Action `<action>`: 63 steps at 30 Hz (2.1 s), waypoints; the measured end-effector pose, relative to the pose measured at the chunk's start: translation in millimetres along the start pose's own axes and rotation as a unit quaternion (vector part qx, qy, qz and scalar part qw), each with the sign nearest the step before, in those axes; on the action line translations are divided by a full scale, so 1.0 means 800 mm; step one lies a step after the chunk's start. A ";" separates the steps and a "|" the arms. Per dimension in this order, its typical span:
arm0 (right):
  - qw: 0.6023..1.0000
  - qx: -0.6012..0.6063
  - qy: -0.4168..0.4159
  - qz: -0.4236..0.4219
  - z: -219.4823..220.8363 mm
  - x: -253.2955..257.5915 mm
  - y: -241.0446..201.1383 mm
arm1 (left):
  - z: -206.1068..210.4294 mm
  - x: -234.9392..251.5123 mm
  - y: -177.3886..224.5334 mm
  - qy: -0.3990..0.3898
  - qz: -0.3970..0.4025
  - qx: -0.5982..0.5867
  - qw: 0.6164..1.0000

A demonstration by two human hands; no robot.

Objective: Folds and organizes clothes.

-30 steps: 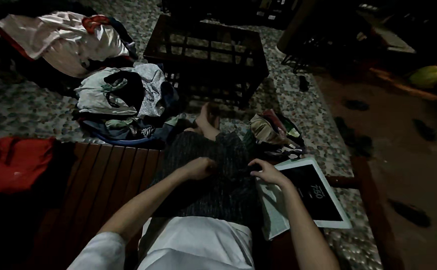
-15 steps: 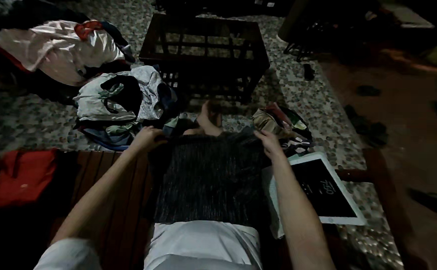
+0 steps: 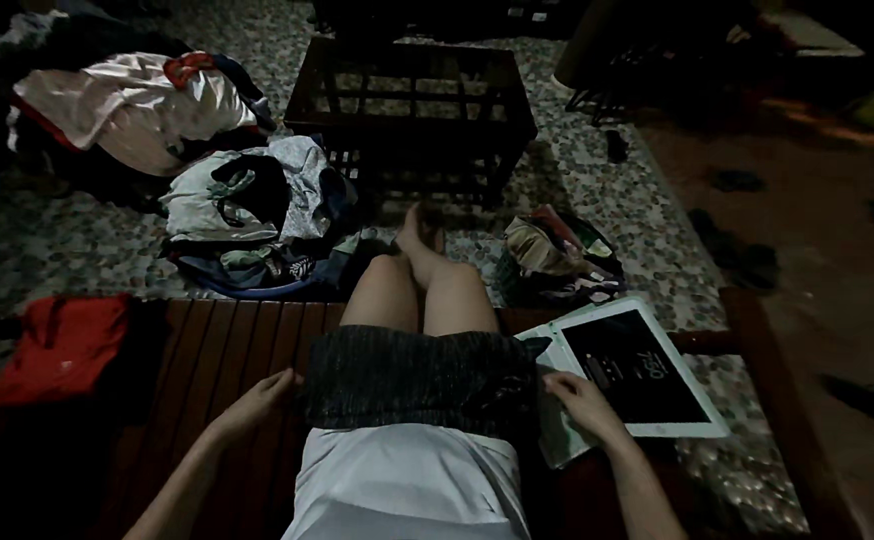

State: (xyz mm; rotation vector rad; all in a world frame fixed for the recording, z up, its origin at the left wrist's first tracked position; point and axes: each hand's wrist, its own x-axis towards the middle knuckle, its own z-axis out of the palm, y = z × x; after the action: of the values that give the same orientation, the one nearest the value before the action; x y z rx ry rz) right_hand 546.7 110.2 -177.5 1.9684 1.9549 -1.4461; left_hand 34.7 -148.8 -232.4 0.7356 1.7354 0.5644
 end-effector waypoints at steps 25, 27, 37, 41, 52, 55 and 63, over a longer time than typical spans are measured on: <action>0.871 -0.086 0.315 -0.367 0.081 -0.019 -0.096 | -0.076 -0.045 0.057 0.191 0.083 -0.192 0.959; 0.868 -0.024 0.307 -0.391 0.107 -0.049 -0.116 | -0.062 -0.062 0.077 0.193 0.075 -0.103 0.973; 0.925 0.327 -0.142 -0.132 0.206 -0.030 -0.200 | 0.110 -0.071 0.183 0.042 0.196 0.011 0.980; 0.949 0.269 -0.133 -0.092 0.211 -0.021 -0.196 | 0.074 -0.028 0.129 0.175 0.109 0.018 0.978; 0.938 0.220 -0.151 -0.221 0.191 -0.063 -0.202 | -0.013 -0.069 0.113 0.135 0.076 -0.117 0.981; 0.934 0.236 -0.179 -0.201 0.189 -0.059 -0.197 | -0.057 -0.103 0.099 0.218 0.090 -0.083 0.968; 0.901 0.335 -0.239 -0.134 0.190 -0.046 -0.211 | -0.064 -0.126 0.147 0.330 0.114 0.042 0.936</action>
State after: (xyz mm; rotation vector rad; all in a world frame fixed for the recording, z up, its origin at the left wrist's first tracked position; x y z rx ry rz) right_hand 333.6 28.8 -146.9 1.2752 1.6685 -2.6439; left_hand 27.7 -140.6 -69.5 0.8758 2.3172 0.9835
